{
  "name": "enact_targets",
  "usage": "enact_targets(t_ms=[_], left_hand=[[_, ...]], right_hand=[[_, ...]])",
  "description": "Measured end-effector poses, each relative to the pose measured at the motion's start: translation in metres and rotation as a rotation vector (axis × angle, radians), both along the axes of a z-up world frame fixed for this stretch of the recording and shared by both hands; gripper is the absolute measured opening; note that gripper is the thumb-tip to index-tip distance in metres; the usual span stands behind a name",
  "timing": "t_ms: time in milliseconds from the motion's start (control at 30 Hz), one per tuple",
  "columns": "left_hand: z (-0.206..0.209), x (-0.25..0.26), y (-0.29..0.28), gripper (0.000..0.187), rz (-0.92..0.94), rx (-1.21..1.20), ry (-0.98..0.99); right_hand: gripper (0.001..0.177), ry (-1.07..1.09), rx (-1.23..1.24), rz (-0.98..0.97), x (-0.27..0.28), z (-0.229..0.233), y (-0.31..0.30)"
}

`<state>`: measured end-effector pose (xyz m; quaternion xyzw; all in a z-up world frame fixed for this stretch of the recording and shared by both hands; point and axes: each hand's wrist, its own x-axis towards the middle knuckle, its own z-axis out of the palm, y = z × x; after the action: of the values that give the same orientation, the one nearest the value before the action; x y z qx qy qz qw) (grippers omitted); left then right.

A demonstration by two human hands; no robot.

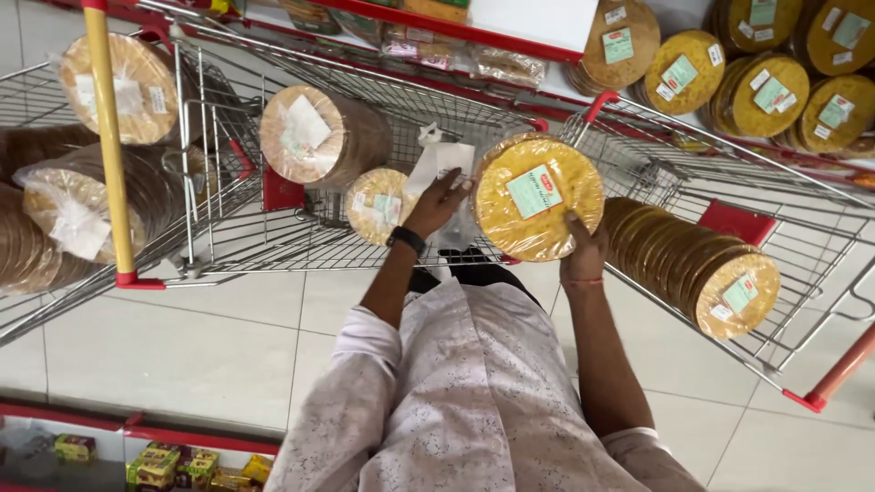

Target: The person repeatedly picks up round packaged food items from a shopping cart, peels a barcode sticker from a printed sheet, and affixes it to the top of each package. The person handles multiple packages one at a time and places them back into the cart after labeling.

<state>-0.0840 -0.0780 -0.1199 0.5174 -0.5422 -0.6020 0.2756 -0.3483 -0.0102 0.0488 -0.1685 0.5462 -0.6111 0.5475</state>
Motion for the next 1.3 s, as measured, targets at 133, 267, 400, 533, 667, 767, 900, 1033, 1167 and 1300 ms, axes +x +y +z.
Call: enact_targets(t_ms=[133, 267, 400, 533, 667, 767, 900, 1033, 1167, 1300], left_hand=[[0.072, 0.035, -0.022, 0.071, 0.069, 0.184, 0.192], [0.102, 0.039, -0.021, 0.071, 0.148, 0.048, 0.306], [0.151, 0.013, -0.016, 0.077, 0.245, -0.033, 0.231], [0.169, 0.022, 0.009, 0.076, 0.448, -0.064, 0.054], [0.132, 0.064, 0.038, 0.071, 0.557, -0.056, -0.131], [0.077, 0.106, 0.063, 0.067, 0.531, -0.111, -0.234], [0.021, 0.154, 0.076, 0.066, 0.507, 0.057, -0.303], [-0.073, 0.187, 0.098, 0.074, 0.585, 0.327, 0.029], [-0.127, 0.204, 0.102, 0.068, 0.444, 0.185, -0.296], [-0.099, 0.22, 0.101, 0.059, 0.302, 0.081, -0.52]], right_hand=[[0.049, -0.022, 0.062, 0.002, 0.005, 0.005, -0.013], [0.049, -0.051, 0.058, 0.154, 0.004, 0.017, -0.024], [0.049, -0.059, 0.06, 0.37, 0.02, 0.014, -0.042], [0.049, 0.159, -0.031, 0.432, 0.066, -0.012, -0.047], [0.053, 0.215, 0.136, 0.455, 0.1, -0.058, -0.039], [0.058, 0.171, 0.203, 0.546, 0.131, -0.098, -0.036], [0.063, 0.148, 0.285, 0.592, 0.173, -0.146, -0.048], [0.07, 0.315, 0.373, 0.686, 0.197, -0.199, -0.057], [0.068, 0.33, 0.346, 0.739, 0.205, -0.244, -0.06], [0.069, 0.371, 0.304, 0.7, 0.209, -0.271, -0.053]])
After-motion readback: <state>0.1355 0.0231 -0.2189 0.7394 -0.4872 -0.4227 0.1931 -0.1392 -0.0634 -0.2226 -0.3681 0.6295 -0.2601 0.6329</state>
